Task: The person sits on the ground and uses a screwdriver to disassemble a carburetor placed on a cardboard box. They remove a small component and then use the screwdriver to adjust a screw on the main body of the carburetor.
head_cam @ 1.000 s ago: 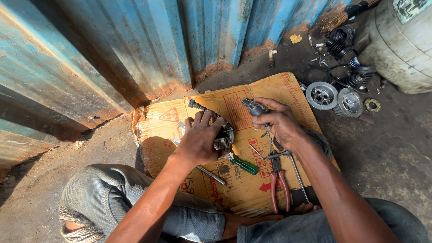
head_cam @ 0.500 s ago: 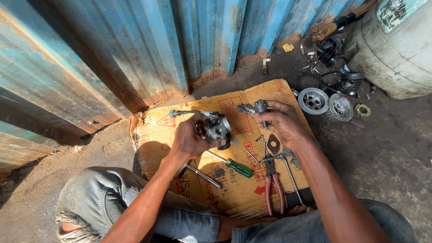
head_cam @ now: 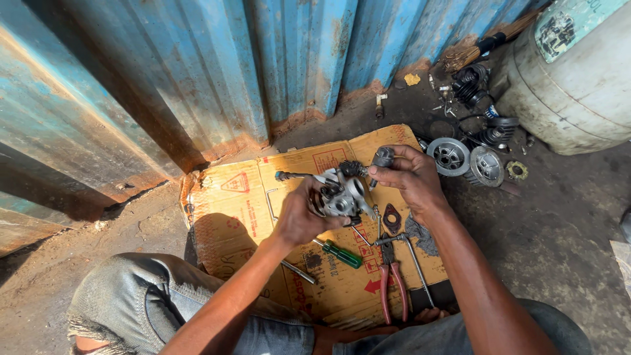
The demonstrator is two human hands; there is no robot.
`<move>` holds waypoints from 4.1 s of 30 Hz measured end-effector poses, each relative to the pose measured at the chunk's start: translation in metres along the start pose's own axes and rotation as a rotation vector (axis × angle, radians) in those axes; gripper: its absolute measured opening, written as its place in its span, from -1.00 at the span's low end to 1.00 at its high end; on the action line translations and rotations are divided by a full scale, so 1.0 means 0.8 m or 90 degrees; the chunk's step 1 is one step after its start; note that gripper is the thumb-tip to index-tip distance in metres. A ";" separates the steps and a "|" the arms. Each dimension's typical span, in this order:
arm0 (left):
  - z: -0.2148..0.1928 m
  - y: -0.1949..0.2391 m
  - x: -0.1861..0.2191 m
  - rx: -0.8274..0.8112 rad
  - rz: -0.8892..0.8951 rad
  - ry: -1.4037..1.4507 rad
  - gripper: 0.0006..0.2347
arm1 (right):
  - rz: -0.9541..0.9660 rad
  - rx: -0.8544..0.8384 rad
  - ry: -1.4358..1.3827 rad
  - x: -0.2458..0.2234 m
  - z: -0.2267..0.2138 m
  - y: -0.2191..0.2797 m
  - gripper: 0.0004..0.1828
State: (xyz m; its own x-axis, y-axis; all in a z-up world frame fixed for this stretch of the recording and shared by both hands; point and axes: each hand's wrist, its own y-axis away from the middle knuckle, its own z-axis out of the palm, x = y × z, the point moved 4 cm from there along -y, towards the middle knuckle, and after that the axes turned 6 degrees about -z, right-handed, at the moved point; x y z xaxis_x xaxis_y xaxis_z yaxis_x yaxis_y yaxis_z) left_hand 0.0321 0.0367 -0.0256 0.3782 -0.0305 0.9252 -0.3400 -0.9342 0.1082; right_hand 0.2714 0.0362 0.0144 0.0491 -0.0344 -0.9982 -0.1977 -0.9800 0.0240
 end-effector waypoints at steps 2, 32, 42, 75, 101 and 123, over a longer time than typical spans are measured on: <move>0.006 0.006 0.008 0.010 -0.038 -0.026 -0.41 | -0.004 -0.011 0.051 -0.005 0.005 0.003 -0.50; -0.012 0.002 0.007 0.120 0.044 0.064 -0.44 | -0.105 -0.137 0.137 0.016 0.062 0.019 -0.47; -0.010 0.005 0.005 0.118 0.051 0.090 -0.47 | -0.134 -0.197 0.218 0.017 0.081 0.026 -0.45; -0.002 -0.004 -0.004 0.166 0.031 0.052 -0.49 | -0.103 -0.227 0.581 0.009 0.072 0.024 -0.52; 0.061 -0.052 -0.005 0.122 0.067 -0.272 -0.46 | 0.078 -0.159 0.315 0.096 -0.012 -0.048 -0.44; 0.069 -0.074 -0.028 0.066 0.244 -0.365 -0.35 | 0.112 -0.340 0.645 0.064 0.016 -0.011 -0.58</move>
State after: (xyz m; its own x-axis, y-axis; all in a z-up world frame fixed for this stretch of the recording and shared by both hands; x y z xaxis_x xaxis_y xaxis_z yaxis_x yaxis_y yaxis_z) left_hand 0.0910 0.0728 -0.0725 0.6529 -0.5208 0.5500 -0.4674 -0.8484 -0.2484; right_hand 0.2633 0.0455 -0.0379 0.8716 -0.0833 -0.4831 0.1473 -0.8954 0.4202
